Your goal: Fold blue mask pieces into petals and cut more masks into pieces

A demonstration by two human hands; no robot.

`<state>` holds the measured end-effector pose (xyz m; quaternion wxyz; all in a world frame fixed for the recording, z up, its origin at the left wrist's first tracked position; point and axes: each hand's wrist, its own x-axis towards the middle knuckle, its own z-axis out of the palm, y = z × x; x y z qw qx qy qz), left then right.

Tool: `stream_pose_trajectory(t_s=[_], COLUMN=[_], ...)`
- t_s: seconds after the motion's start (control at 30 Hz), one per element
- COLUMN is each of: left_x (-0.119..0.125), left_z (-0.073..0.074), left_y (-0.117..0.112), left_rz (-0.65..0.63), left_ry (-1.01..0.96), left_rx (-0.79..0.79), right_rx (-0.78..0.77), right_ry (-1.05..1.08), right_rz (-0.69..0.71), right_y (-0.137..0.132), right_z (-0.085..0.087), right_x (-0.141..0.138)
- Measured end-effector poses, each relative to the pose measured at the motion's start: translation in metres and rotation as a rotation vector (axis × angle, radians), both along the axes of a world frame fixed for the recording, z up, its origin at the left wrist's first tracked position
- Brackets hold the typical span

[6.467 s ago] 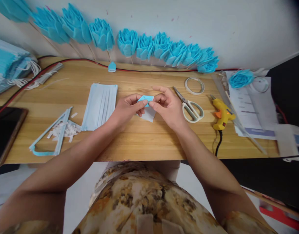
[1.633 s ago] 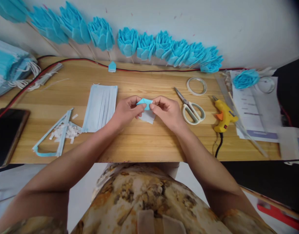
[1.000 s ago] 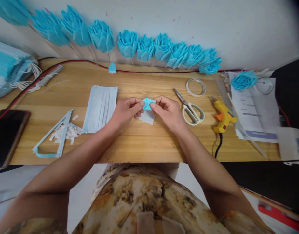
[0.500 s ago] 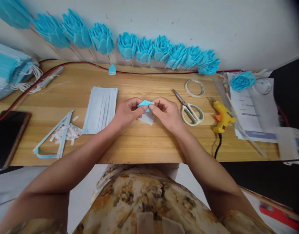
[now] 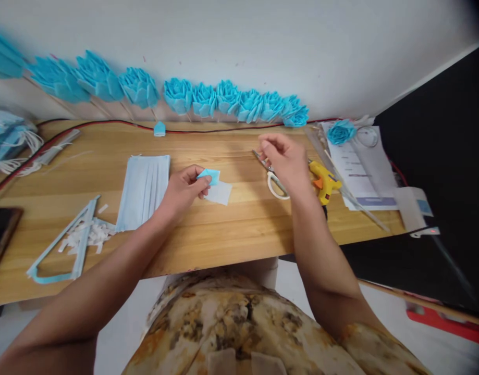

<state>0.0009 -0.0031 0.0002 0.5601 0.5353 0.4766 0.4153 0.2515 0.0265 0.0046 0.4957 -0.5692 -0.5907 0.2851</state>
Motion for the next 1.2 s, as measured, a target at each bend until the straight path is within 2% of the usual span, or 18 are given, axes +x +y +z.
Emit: stream_pose_trajectory(t_s=[0.07,0.13,0.23,0.33,0.53,0.73,0.9,1.03,1.1,1.2], left_x=[0.001,0.001,0.002,0.002,0.001,0.001,0.001,0.000,0.000,0.000], left_z=[0.001,0.003,0.005,0.006,0.004,0.007,0.007,0.002,-0.001,-0.001], left_y=[-0.001,-0.002,-0.004,-0.004,-0.003,-0.004,-0.005,-0.004,-0.004,-0.004], left_rz=[0.006,0.010,0.012,0.011,0.009,0.004,-0.022,-0.066,-0.089,-0.112], left_ry=[-0.008,-0.013,-0.012,-0.017,-0.027,-0.038,-0.089,-0.169,-0.199,-0.206], left_rx=[-0.002,-0.010,-0.015,-0.011,-0.010,-0.030,-0.055,-0.127,-0.163,-0.179], right_rx=[0.022,-0.022,-0.129,-0.146,-0.083,-0.036,-0.009,0.095,0.212,0.445], right_ry=[-0.205,-0.445,-0.673,-0.736,-0.758,-0.593,-0.522,-0.313,-0.248,-0.389], right_rz=[-0.098,-0.118,-0.091,-0.108,-0.167,-0.199,-0.229,-0.269,-0.194,0.001], right_y=[0.009,0.013,0.012,0.012,0.019,0.024,0.028,0.017,0.004,-0.017], right_z=[-0.002,-0.007,-0.014,-0.020,-0.033,-0.048,-0.053,-0.043,-0.030,-0.005], right_x=[0.023,0.035,0.033,0.022,0.021,0.028,0.033,0.024,0.009,-0.017])
